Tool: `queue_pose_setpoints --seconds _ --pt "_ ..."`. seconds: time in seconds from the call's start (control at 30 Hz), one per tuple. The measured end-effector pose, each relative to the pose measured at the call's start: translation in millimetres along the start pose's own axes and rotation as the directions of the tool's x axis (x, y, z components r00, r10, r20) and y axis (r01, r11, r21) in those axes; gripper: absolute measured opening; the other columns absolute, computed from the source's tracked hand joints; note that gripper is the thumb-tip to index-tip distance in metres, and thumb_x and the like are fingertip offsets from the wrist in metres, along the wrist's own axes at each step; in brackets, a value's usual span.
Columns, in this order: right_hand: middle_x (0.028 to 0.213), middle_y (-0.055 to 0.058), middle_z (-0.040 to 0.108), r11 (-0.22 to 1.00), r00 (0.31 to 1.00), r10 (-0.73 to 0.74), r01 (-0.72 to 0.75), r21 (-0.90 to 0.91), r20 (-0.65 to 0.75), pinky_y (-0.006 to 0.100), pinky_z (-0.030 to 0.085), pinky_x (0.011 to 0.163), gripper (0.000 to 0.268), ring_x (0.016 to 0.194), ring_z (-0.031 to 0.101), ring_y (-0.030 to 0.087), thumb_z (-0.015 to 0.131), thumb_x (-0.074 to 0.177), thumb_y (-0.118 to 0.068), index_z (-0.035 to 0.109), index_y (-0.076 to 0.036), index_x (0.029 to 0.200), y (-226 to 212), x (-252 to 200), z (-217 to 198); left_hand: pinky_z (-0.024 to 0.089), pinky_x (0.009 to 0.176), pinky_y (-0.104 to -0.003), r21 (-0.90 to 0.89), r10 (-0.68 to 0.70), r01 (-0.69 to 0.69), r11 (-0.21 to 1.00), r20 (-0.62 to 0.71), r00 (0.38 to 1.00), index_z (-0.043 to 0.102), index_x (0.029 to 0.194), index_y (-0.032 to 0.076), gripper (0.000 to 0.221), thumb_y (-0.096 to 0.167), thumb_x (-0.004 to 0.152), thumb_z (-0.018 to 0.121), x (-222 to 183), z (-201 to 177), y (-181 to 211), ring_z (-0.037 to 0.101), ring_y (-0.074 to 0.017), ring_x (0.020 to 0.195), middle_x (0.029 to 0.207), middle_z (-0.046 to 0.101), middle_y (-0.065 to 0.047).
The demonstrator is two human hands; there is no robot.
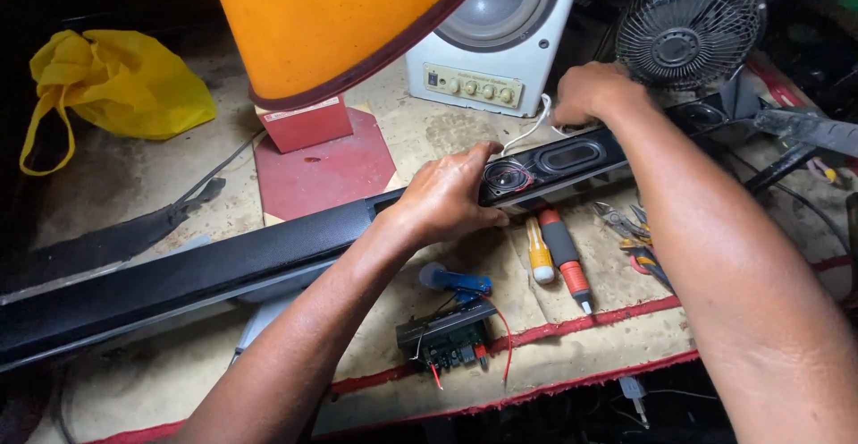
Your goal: Inspecting and connecting a circuit board within a soundbar housing, using a multimeter for testing.
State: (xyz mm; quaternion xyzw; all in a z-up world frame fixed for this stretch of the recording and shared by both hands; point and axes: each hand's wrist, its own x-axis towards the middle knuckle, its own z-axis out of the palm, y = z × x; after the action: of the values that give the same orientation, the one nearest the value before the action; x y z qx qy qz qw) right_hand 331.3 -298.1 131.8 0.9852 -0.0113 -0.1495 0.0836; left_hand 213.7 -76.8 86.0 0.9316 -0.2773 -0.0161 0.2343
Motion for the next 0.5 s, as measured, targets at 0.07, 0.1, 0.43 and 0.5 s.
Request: queue_pose_setpoints --seconds 0.07,0.1,0.43,0.5 --pt "0.148 0.021 0.059 1.0 1.0 0.006 -0.006 0.006 0.015 0.053 0.05 0.105 0.074 0.133 0.057 0.045 0.067 0.086 -0.064 0.066 -0.013 0.14 2 0 4 0.05 0.08 -0.05 -0.025 -0.028 0.03 0.999 0.054 0.998 0.042 0.147 0.015 0.094 0.044 0.07 0.087 -2 -7 -1 0.064 -0.0419 0.11 0.123 0.069 -0.019" --pt "0.148 0.021 0.059 1.0 1.0 -0.012 0.012 0.002 0.015 0.053 0.05 0.105 0.074 0.133 0.057 0.045 0.067 0.086 -0.064 0.066 -0.013 0.14 6 -7 4 0.05 0.08 -0.05 -0.024 -0.046 0.047 0.999 0.049 0.998 0.042 0.147 0.015 0.094 0.044 0.07 0.087 -1 -10 0 0.064 -0.0419 0.11 0.123 0.069 -0.019" --pt "0.124 0.012 0.076 0.868 0.771 -0.273 0.455 0.199 -0.575 0.048 0.045 0.106 0.04 0.118 0.066 0.035 0.06 0.084 -0.024 0.08 -0.013 0.118 3 -97 30 0.049 0.102 -0.041 -0.112 0.015 0.005 0.994 0.177 0.984 0.029 0.157 0.011 0.112 0.054 0.069 0.083 -19 -36 -32 0.058 -0.0351 0.132 0.148 0.056 -0.02" --pt "0.126 0.012 0.076 0.84 0.732 -0.354 0.523 0.148 -0.582 0.051 0.045 0.109 0.04 0.118 0.067 0.032 0.061 0.084 -0.022 0.08 -0.013 0.117 -5 -109 40 0.049 0.104 -0.041 -0.114 0.024 -0.005 0.993 0.167 0.986 0.03 0.156 0.009 0.113 0.06 0.069 0.081 -35 -45 -44 0.058 -0.0332 0.132 0.151 0.053 -0.019"
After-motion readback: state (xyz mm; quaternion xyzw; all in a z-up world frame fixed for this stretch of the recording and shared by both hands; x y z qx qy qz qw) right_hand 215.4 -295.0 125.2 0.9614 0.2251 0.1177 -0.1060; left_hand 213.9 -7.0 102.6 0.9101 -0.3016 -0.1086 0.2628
